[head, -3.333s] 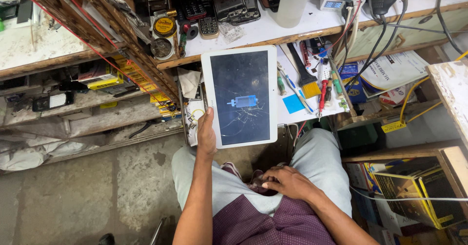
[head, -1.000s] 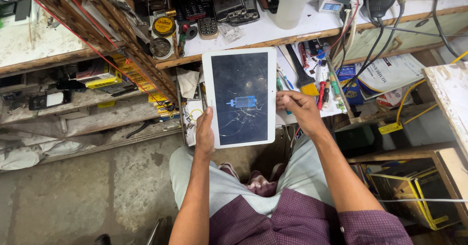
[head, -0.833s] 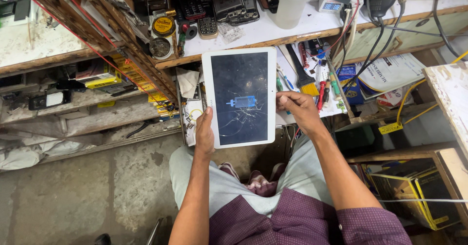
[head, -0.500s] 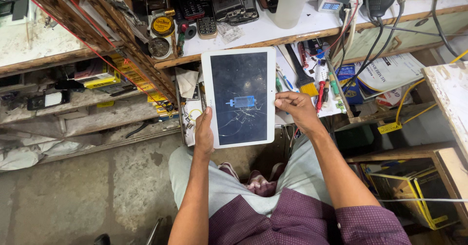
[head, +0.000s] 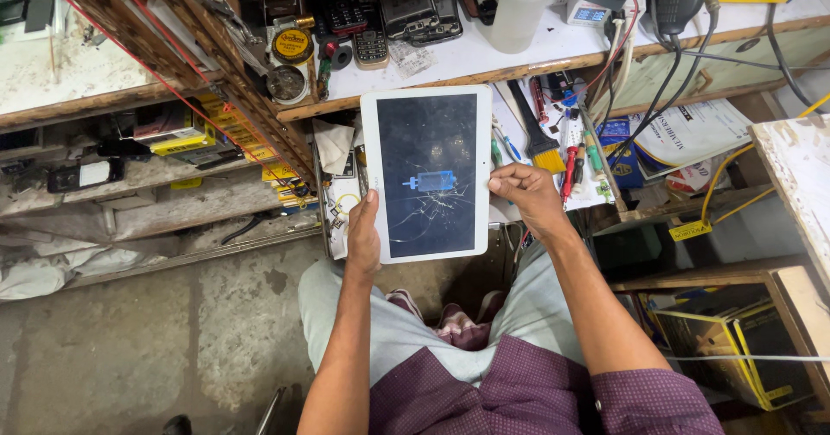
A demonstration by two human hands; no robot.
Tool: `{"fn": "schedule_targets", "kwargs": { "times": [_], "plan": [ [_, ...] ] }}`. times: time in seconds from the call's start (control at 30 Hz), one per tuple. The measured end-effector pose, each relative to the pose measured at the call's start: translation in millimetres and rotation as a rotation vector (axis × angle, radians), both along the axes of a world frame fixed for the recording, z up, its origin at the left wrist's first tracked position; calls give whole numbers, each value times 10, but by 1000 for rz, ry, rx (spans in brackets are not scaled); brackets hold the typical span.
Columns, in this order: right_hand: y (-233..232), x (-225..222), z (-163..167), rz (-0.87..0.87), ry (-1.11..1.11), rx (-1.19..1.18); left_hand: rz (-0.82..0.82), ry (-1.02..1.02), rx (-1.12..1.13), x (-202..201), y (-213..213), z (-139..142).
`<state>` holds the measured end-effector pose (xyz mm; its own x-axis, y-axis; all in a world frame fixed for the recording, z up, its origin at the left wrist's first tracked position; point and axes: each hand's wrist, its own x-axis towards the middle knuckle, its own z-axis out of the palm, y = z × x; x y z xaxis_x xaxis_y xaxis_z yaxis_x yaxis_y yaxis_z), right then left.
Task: The person sits at a repair bench holding an opened tablet, touching its internal board and battery area, then holds the reassembled tablet with a cracked screen and repeatedly taps and presses the screen with a finger while watching the display, which at times shows a battery icon.
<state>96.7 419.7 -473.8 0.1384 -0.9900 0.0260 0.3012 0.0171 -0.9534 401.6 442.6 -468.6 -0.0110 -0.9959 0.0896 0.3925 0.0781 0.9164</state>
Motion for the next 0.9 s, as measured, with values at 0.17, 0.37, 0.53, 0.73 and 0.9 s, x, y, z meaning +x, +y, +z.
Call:
{"fn": "schedule_targets", "kwargs": {
  "times": [0.17, 0.37, 0.53, 0.73, 0.9],
  "plan": [
    [11, 26, 19, 3, -7, 5, -10, 10, -6, 18, -1, -12],
    [25, 29, 25, 1, 6, 14, -22, 24, 9, 19, 15, 6],
    [-15, 41, 18, -1, 11, 16, -17, -2, 16, 37, -34, 11],
    [-38, 12, -9, 12, -4, 15, 4, 1, 21, 20, -23, -6],
    [-58, 0, -31, 10, -5, 7, 12, 35, 20, -1, -51, -49]
  ]
}}
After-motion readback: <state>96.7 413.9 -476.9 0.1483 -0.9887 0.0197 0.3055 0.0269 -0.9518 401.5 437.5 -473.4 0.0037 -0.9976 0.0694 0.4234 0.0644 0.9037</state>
